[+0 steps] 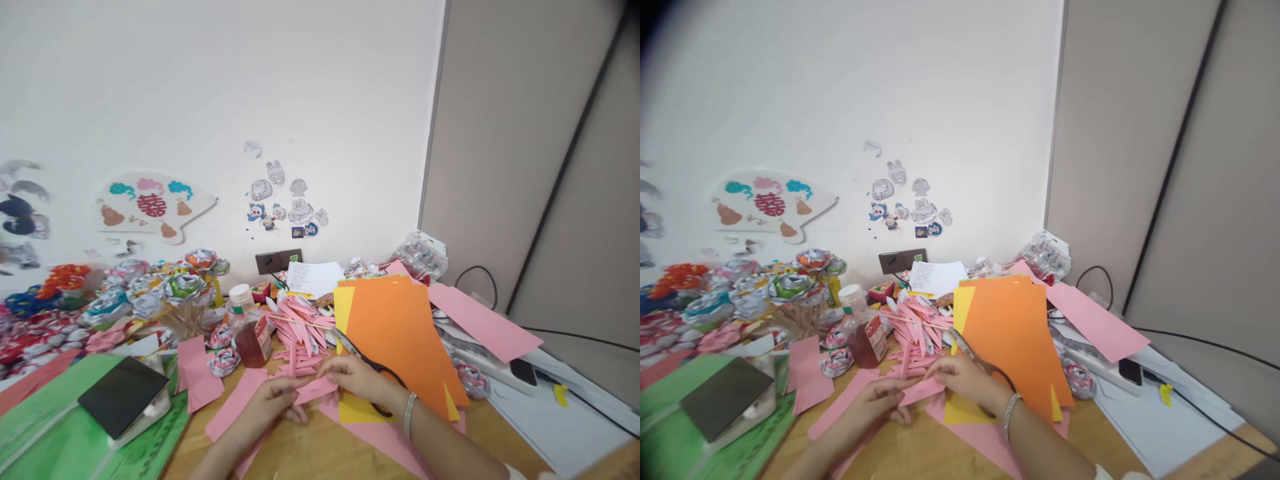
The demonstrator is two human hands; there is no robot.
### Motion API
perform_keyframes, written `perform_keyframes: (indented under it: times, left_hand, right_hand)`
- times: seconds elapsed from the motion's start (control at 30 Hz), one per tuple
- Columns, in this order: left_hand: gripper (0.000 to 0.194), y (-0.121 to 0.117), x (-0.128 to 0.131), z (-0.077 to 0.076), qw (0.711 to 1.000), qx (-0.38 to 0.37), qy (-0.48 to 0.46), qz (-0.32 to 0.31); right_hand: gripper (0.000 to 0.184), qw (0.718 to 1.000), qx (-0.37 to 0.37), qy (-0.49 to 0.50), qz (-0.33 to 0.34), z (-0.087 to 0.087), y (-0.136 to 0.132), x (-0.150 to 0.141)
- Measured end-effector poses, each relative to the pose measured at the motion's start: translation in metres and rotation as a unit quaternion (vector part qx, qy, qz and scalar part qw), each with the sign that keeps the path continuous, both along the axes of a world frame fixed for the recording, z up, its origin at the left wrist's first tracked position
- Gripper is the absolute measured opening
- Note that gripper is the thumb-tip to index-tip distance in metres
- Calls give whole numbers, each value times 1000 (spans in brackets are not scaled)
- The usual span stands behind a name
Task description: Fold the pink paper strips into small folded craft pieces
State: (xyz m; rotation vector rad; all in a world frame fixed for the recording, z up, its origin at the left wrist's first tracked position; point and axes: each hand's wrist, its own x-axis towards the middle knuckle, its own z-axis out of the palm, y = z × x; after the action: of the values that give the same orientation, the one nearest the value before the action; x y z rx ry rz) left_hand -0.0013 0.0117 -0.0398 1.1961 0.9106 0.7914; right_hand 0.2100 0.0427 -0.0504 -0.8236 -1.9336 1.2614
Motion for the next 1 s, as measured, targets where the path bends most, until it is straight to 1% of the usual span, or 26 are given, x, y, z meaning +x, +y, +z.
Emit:
perform_keyframes:
  times: [0.1, 0.23, 0.3, 0.4, 0.47, 0.63, 0.77, 1.0]
  left_hand:
    - [30, 1, 1, -2, 999, -8, -24, 24]
    - [28, -1, 2, -1, 1000, -2, -20, 2]
    - [28, -2, 4, 1, 1000, 5, 1, 10]
    - [31, -2, 8, 3, 998, 7, 61, 31]
    - [33, -3, 10, 5, 995, 10, 90, 30]
    - [37, -4, 14, 10, 993, 15, 107, 40]
    - [37, -5, 15, 11, 993, 15, 109, 53]
    - [37, -2, 12, 5, 992, 27, 119, 25]
  right_hand:
    - [21, 1000, 7, -1, 0, -3, 1, 0]
    - [20, 1000, -6, -23, -7, -8, 2, -3]
    - [20, 999, -9, -32, -6, -10, 2, -4]
    - [20, 999, -3, -32, 0, -12, 1, -5]
    - [20, 999, 7, -36, -1, -12, 1, -6]
    - [24, 999, 15, -43, -5, -12, 1, -6]
    - [24, 997, 35, -67, -14, -13, 1, -4]
    - [23, 994, 67, -87, -18, -11, 2, -2]
